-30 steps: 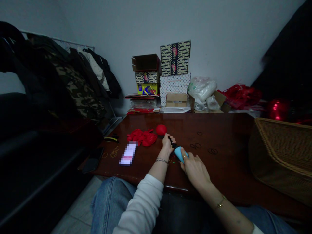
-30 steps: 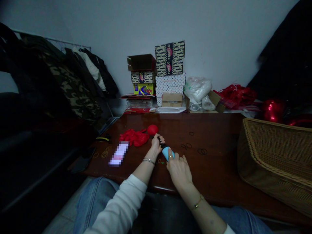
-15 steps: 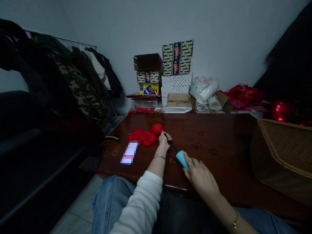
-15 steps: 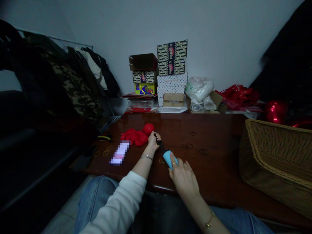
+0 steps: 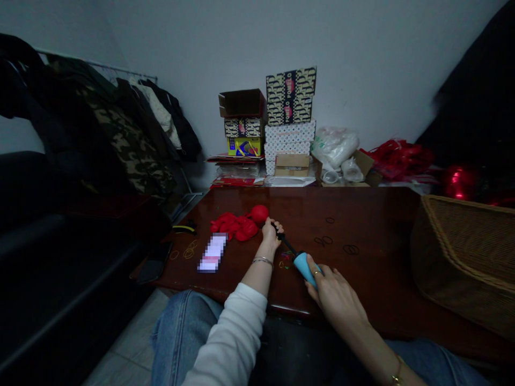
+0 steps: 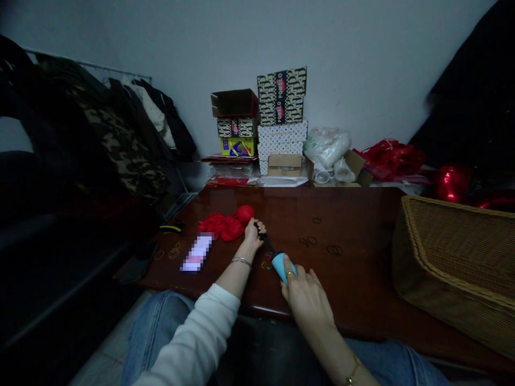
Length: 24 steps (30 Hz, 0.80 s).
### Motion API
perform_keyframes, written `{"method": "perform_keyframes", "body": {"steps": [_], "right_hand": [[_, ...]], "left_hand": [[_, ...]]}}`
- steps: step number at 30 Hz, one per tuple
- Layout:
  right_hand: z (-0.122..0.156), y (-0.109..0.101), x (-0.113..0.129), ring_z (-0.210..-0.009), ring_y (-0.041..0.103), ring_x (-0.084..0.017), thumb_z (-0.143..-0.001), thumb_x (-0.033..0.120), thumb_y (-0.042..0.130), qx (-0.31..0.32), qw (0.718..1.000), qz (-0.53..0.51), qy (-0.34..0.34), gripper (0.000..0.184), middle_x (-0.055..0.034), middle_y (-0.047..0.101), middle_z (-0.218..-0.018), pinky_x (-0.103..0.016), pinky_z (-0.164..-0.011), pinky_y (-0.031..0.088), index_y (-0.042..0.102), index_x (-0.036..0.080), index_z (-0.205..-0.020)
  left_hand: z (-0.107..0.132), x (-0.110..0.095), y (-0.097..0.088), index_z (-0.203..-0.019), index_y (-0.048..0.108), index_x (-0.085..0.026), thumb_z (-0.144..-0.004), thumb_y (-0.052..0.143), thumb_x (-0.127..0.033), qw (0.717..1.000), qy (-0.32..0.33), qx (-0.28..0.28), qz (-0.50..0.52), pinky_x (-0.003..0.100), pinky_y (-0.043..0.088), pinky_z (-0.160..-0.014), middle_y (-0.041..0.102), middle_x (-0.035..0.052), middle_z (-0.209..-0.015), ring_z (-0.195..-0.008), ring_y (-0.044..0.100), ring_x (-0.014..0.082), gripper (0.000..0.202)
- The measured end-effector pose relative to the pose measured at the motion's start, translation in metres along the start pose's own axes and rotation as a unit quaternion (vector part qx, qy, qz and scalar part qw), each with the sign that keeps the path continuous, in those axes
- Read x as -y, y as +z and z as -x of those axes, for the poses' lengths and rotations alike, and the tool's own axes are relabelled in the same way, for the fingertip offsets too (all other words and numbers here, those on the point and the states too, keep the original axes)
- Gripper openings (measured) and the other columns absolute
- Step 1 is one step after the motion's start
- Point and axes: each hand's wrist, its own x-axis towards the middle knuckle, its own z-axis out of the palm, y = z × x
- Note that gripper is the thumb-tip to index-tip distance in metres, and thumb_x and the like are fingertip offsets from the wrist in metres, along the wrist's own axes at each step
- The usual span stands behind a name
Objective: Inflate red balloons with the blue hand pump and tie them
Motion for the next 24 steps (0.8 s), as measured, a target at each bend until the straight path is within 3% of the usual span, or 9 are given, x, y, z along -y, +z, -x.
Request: {"method": "perform_keyframes", "body": {"steps": [10, 19, 24], "right_hand": [[-0.043, -0.012, 0.014, -0.087, 0.065, -0.023, -0.091, 0.03, 0.047, 0.014, 1.0, 0.013, 0.02, 0.055, -0.0128, 0.064, -0.1, -0.037, -0.089, 0.046, 0.037, 0.015, -0.143], [-0.043, -0.008, 0.014, -0.087, 0.065, -0.022, -0.092, 0.033, 0.045, 0.02, 0.999, 0.0, 0.032, 0.055, -0.0123, 0.063, -0.1, -0.034, -0.088, 0.045, 0.036, 0.016, -0.143], [-0.043, -0.01, 0.012, -0.087, 0.065, -0.021, -0.091, 0.032, 0.046, 0.02, 0.999, 0.0, 0.031, 0.054, -0.0117, 0.063, -0.101, -0.034, -0.087, 0.044, 0.037, 0.016, -0.142]], "left_hand": [[0.006, 0.023, 0.001, -0.07, 0.039, -0.019, -0.094, 0.046, -0.033, 0.997, -0.017, 0.057, -0.044, 0.017, 0.027, -0.039, 0.033, -0.0059, -0.054, -0.041, 0.033, 0.0063, 0.029], [0.007, 0.023, -0.002, -0.07, 0.042, -0.018, -0.091, 0.053, -0.039, 0.998, -0.015, 0.058, -0.035, 0.018, 0.032, -0.041, 0.037, -0.005, -0.055, -0.043, 0.036, 0.0069, 0.032], [0.012, 0.023, -0.002, -0.072, 0.046, -0.017, -0.084, 0.059, -0.05, 0.993, -0.044, 0.106, 0.0, 0.018, 0.037, -0.045, 0.038, -0.0041, -0.059, -0.048, 0.039, 0.007, 0.037]]}}
